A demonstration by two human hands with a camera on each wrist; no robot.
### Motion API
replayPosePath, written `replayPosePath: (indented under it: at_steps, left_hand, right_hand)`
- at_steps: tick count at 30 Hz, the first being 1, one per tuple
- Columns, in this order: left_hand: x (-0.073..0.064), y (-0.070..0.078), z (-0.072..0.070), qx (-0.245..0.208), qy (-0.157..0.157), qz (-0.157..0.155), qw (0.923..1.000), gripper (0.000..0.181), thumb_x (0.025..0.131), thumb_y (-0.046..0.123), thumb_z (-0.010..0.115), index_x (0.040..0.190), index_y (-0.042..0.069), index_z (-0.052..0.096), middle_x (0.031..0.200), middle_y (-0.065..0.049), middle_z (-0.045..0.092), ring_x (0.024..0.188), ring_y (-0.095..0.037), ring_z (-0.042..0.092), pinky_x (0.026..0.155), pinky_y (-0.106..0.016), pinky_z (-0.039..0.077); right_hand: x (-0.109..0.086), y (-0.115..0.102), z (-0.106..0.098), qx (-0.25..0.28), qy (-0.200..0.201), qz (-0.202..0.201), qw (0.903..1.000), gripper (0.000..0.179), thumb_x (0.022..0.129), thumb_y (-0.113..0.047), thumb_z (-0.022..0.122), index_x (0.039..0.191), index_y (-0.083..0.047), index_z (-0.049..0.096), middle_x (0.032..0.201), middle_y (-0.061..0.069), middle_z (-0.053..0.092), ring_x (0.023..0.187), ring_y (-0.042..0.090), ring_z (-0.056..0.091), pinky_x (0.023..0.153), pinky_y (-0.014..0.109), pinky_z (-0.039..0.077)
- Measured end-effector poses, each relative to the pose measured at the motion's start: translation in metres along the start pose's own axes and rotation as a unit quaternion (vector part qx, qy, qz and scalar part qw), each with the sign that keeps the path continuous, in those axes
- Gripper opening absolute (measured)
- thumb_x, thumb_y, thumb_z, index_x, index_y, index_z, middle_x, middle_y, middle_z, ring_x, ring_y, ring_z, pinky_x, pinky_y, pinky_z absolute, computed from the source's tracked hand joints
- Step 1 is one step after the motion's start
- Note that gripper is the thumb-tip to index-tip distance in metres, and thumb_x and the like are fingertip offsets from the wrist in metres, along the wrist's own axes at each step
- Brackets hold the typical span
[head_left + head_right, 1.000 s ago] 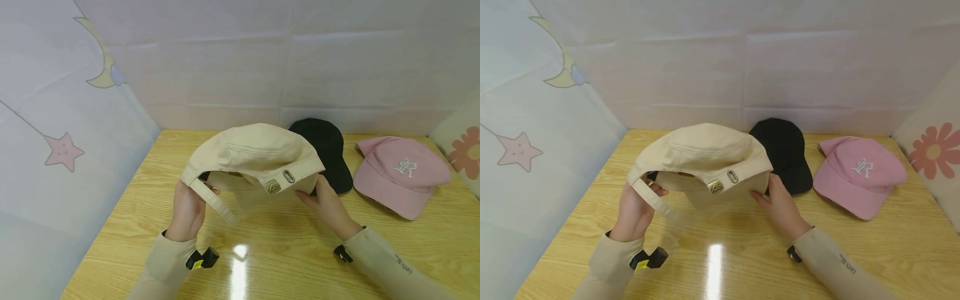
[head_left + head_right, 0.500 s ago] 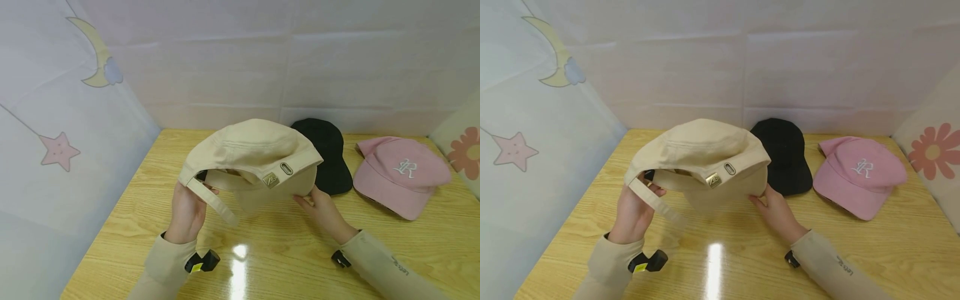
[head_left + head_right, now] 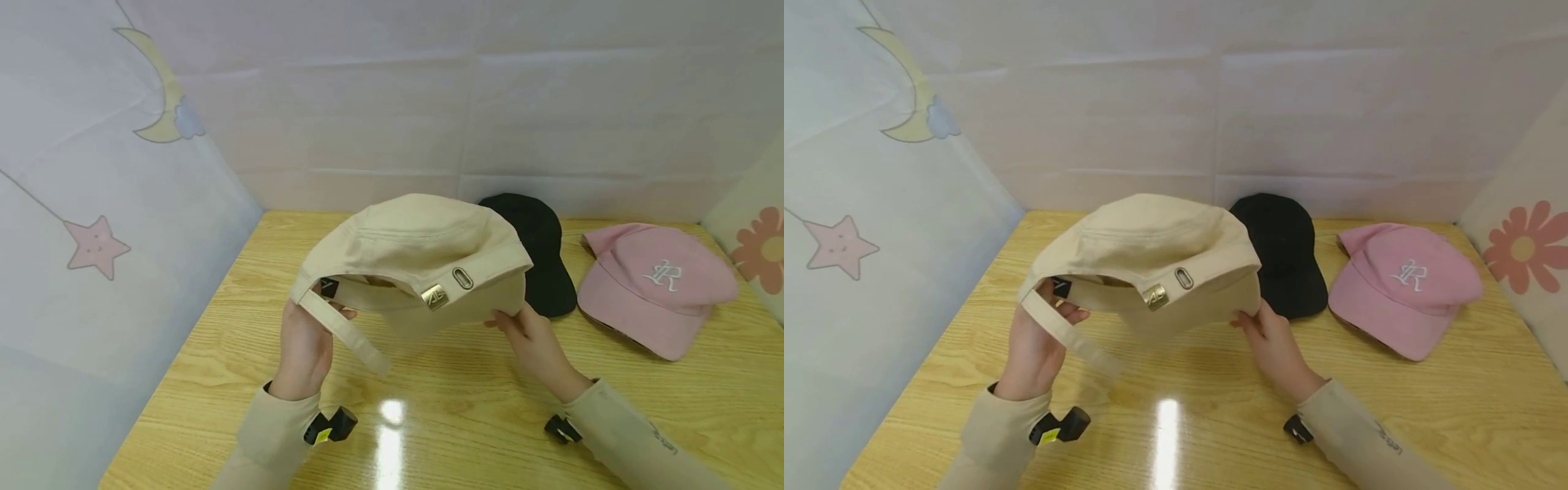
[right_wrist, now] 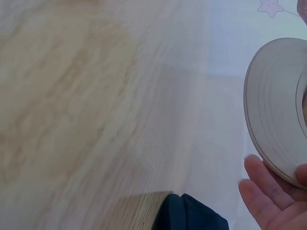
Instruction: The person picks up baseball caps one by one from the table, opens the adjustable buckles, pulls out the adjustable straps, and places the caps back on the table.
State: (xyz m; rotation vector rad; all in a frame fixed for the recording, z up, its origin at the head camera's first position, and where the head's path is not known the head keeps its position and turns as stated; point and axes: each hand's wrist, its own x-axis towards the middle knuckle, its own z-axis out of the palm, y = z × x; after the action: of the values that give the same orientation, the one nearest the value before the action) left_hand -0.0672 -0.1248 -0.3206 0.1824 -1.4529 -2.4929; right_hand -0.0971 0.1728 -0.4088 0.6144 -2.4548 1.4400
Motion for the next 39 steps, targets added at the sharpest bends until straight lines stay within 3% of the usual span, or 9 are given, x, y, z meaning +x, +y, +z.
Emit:
replayPosePath:
  at_steps: [4,5,8,12,20,25,29,34,39]
  left_hand:
    - [0.000,-0.004,-0.005,0.065,0.016,-0.008,0.9977,0.021,0.104,0.020,0.045,0.108,0.019,0.065,0.146,-0.005,0.043,0.083,-0.005,0.061,0.068,-0.028,0.054]
    - [0.000,-0.005,-0.005,0.079,0.017,-0.008,0.9967,0.021,0.104,0.019,0.044,0.103,0.017,0.065,0.147,-0.004,0.041,0.088,-0.004,0.060,0.069,-0.027,0.053]
    - [0.004,-0.008,-0.006,0.119,0.009,-0.011,0.9928,0.023,0.105,0.022,0.044,0.093,0.017,0.063,0.114,-0.006,0.060,0.091,-0.005,0.057,0.070,-0.026,0.052]
    - [0.005,-0.012,-0.007,0.150,-0.009,-0.019,0.9884,0.025,0.104,0.020,0.046,0.088,0.013,0.063,0.075,0.001,0.059,0.073,-0.011,0.064,0.070,-0.030,0.055]
    - [0.001,-0.013,-0.010,0.230,-0.059,-0.034,0.9707,0.025,0.103,0.015,0.048,0.118,-0.002,0.060,0.097,-0.006,0.066,0.088,-0.016,0.064,0.077,-0.033,0.055]
    - [0.000,-0.014,-0.011,0.247,-0.072,-0.060,0.9645,0.029,0.102,0.013,0.049,0.126,-0.003,0.052,0.110,-0.012,0.061,0.092,-0.016,0.060,0.080,-0.035,0.054]
    - [0.001,-0.014,-0.012,0.244,-0.062,-0.074,0.9650,0.027,0.101,0.010,0.049,0.125,-0.003,0.049,0.112,-0.011,0.053,0.093,-0.018,0.053,0.084,-0.039,0.053]
    - [0.001,-0.014,-0.017,0.240,-0.067,-0.072,0.9657,0.040,0.099,0.004,0.045,0.139,-0.003,0.041,0.137,-0.018,0.043,0.122,-0.029,0.046,0.095,-0.046,0.047]
    - [0.001,-0.014,-0.022,0.226,-0.084,-0.066,0.9682,0.055,0.093,-0.004,0.040,0.147,-0.006,0.029,0.150,-0.023,0.033,0.137,-0.033,0.032,0.107,-0.053,0.033]
  right_hand:
    - [-0.002,-0.002,-0.004,0.009,0.045,0.004,0.9989,0.020,0.096,0.008,0.052,0.114,0.005,0.059,0.094,0.015,0.069,0.081,0.005,0.061,0.074,0.011,0.047]
    - [-0.003,-0.002,-0.005,0.011,0.059,0.003,0.9982,0.016,0.095,0.009,0.053,0.109,0.006,0.060,0.090,0.014,0.068,0.078,0.002,0.059,0.073,0.010,0.045]
    - [-0.002,-0.002,-0.007,0.024,0.096,-0.010,0.9951,0.013,0.093,0.014,0.052,0.102,0.009,0.059,0.086,0.011,0.066,0.076,-0.004,0.057,0.071,0.010,0.046]
    - [-0.001,-0.003,-0.010,0.044,0.118,-0.032,0.9915,0.012,0.093,0.017,0.049,0.101,0.012,0.056,0.092,0.000,0.063,0.081,-0.005,0.060,0.073,0.010,0.048]
    - [0.005,-0.010,-0.023,0.016,0.178,-0.082,0.9806,0.014,0.088,0.022,0.051,0.098,0.016,0.059,0.090,-0.010,0.061,0.074,-0.007,0.058,0.068,0.009,0.047]
    - [0.007,-0.014,-0.031,-0.023,0.194,-0.077,0.9776,0.018,0.087,0.020,0.056,0.100,0.011,0.064,0.089,-0.016,0.061,0.073,-0.009,0.057,0.067,0.007,0.045]
    - [0.007,-0.013,-0.036,-0.054,0.203,-0.089,0.9736,0.017,0.086,0.017,0.060,0.099,0.008,0.066,0.079,-0.006,0.062,0.065,-0.008,0.051,0.060,0.007,0.038]
    - [0.009,-0.014,-0.041,-0.098,0.209,-0.117,0.9660,0.011,0.086,0.013,0.062,0.095,0.008,0.066,0.068,0.010,0.057,0.053,-0.003,0.036,0.047,0.014,0.028]
    - [0.011,-0.019,-0.046,-0.152,0.219,-0.145,0.9528,0.010,0.093,0.000,0.061,0.093,0.008,0.067,0.067,0.015,0.061,0.053,0.000,0.038,0.047,0.016,0.030]
